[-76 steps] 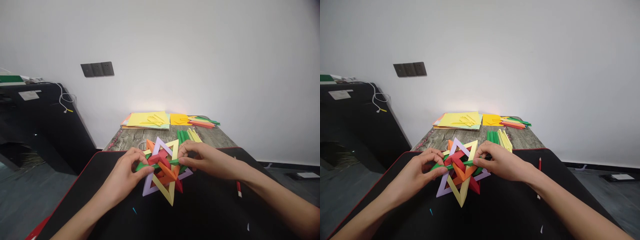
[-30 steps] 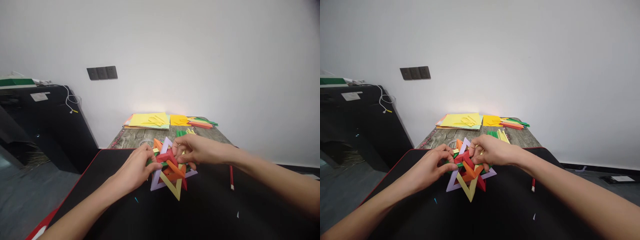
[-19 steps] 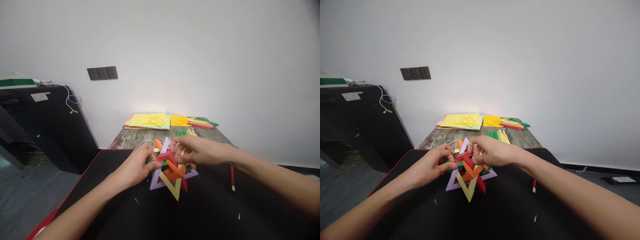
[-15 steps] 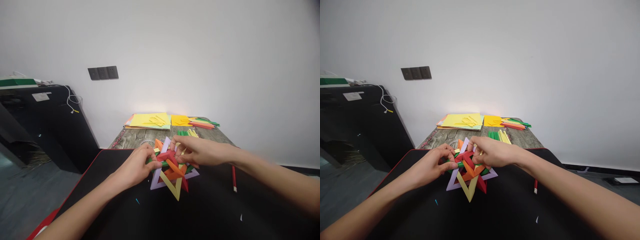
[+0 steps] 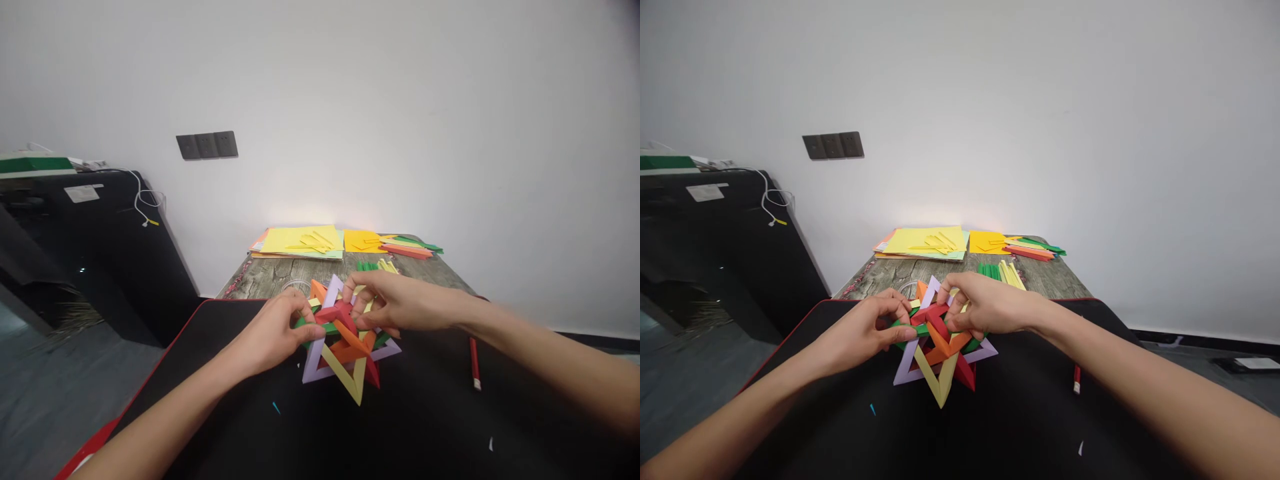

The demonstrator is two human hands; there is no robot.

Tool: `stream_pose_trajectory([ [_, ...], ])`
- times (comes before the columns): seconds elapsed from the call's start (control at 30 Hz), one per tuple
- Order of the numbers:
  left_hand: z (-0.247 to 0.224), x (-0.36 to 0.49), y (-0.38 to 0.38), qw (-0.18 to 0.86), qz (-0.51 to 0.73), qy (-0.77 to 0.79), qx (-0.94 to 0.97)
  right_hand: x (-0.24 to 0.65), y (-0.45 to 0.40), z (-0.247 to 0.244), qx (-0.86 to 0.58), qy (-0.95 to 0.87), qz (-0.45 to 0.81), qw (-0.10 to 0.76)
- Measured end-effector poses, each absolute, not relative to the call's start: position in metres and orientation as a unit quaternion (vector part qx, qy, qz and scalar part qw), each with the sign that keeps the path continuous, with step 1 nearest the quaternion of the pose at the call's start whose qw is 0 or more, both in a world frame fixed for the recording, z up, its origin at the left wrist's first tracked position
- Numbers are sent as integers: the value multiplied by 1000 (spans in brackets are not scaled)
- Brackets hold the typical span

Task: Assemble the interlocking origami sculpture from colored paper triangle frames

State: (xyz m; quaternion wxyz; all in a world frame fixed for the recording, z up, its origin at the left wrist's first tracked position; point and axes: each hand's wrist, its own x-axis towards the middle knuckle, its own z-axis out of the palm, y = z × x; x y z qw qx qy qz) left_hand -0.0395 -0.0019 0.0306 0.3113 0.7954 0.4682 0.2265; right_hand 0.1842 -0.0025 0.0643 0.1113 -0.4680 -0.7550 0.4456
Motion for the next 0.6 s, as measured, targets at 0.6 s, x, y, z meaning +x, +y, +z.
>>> stream_pose_trajectory([
  [0.6, 33, -39, -1, 330, 219, 462, 794, 185, -1, 64, -469, -761, 433, 119],
])
